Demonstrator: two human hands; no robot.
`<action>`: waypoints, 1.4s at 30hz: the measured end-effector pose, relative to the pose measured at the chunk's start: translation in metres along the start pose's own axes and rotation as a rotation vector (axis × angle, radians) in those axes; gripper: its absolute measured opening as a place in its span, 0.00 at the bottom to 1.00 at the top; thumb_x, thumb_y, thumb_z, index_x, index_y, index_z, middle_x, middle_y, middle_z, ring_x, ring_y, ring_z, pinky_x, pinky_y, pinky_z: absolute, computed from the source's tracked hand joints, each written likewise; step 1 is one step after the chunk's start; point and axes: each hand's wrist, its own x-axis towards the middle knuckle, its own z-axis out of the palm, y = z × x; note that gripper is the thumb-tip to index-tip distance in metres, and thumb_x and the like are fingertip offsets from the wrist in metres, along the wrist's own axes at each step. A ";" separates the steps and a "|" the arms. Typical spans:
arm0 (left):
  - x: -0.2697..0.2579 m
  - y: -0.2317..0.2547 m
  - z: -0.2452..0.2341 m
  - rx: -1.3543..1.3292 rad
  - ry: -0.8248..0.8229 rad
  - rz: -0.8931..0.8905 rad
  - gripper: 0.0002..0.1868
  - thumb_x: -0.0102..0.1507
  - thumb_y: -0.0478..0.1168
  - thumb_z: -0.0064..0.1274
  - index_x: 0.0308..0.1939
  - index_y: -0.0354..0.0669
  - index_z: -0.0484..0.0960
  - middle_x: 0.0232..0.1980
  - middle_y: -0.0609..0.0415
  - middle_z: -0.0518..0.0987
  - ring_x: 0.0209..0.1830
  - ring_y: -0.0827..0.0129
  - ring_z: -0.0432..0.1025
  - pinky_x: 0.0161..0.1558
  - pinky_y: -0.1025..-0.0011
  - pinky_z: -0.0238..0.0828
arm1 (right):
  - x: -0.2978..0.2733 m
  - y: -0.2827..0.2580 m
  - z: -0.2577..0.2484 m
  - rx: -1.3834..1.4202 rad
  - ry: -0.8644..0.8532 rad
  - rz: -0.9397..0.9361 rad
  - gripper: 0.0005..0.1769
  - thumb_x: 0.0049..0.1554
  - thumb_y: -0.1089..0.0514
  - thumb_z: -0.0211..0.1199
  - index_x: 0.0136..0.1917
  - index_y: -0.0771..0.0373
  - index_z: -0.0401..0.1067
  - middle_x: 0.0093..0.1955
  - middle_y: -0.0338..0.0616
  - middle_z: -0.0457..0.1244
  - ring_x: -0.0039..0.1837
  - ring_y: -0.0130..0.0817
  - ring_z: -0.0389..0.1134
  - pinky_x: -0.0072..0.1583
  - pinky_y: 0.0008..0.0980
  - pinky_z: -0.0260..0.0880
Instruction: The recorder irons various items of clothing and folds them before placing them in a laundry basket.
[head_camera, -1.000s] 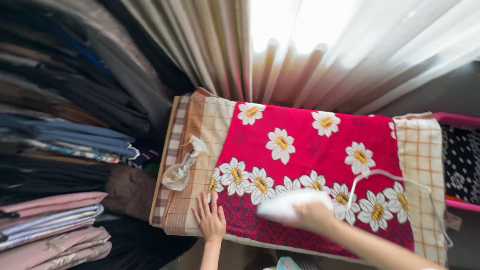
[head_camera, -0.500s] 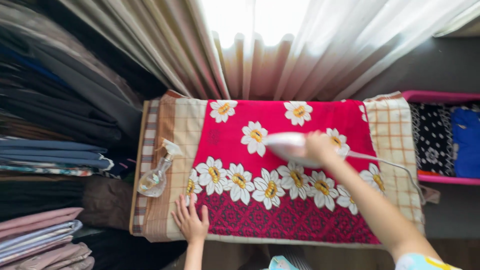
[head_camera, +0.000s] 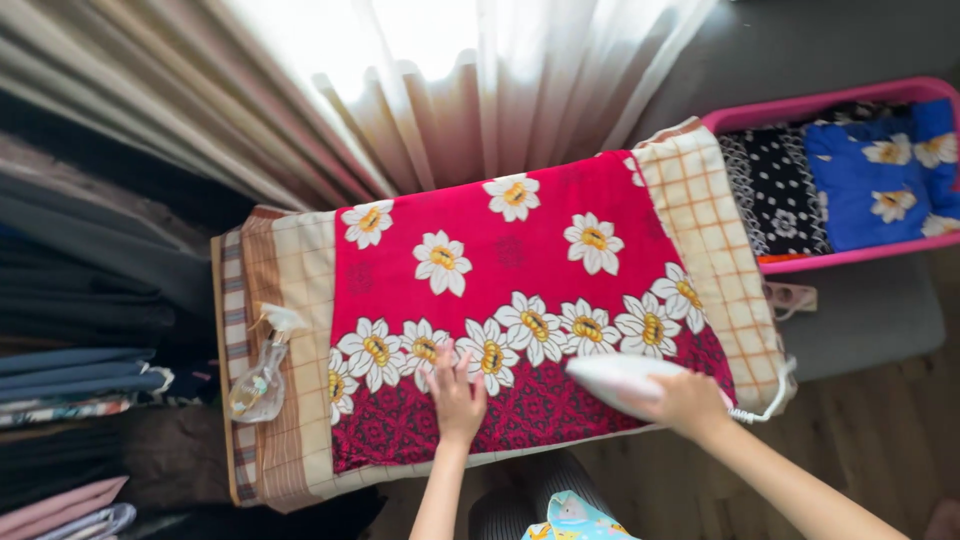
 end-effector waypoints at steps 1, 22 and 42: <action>0.001 0.005 0.010 -0.027 -0.079 0.040 0.24 0.64 0.43 0.52 0.64 0.46 0.71 0.74 0.42 0.63 0.79 0.46 0.52 0.74 0.32 0.30 | 0.003 0.005 -0.008 -0.067 0.048 0.157 0.34 0.42 0.19 0.63 0.42 0.47 0.84 0.30 0.53 0.69 0.37 0.52 0.74 0.43 0.46 0.75; -0.006 0.019 0.033 0.200 -0.348 0.444 0.33 0.66 0.50 0.48 0.74 0.49 0.64 0.80 0.45 0.56 0.83 0.50 0.43 0.75 0.36 0.27 | -0.047 0.042 0.004 0.046 0.259 0.578 0.37 0.43 0.17 0.62 0.42 0.50 0.84 0.31 0.54 0.70 0.38 0.53 0.74 0.42 0.49 0.75; -0.041 0.072 0.046 -0.111 -0.761 1.043 0.46 0.58 0.55 0.60 0.77 0.44 0.64 0.80 0.51 0.61 0.82 0.57 0.53 0.77 0.47 0.41 | 0.073 -0.008 -0.031 0.137 0.461 -0.083 0.34 0.45 0.23 0.66 0.38 0.56 0.83 0.31 0.51 0.70 0.34 0.48 0.72 0.39 0.43 0.73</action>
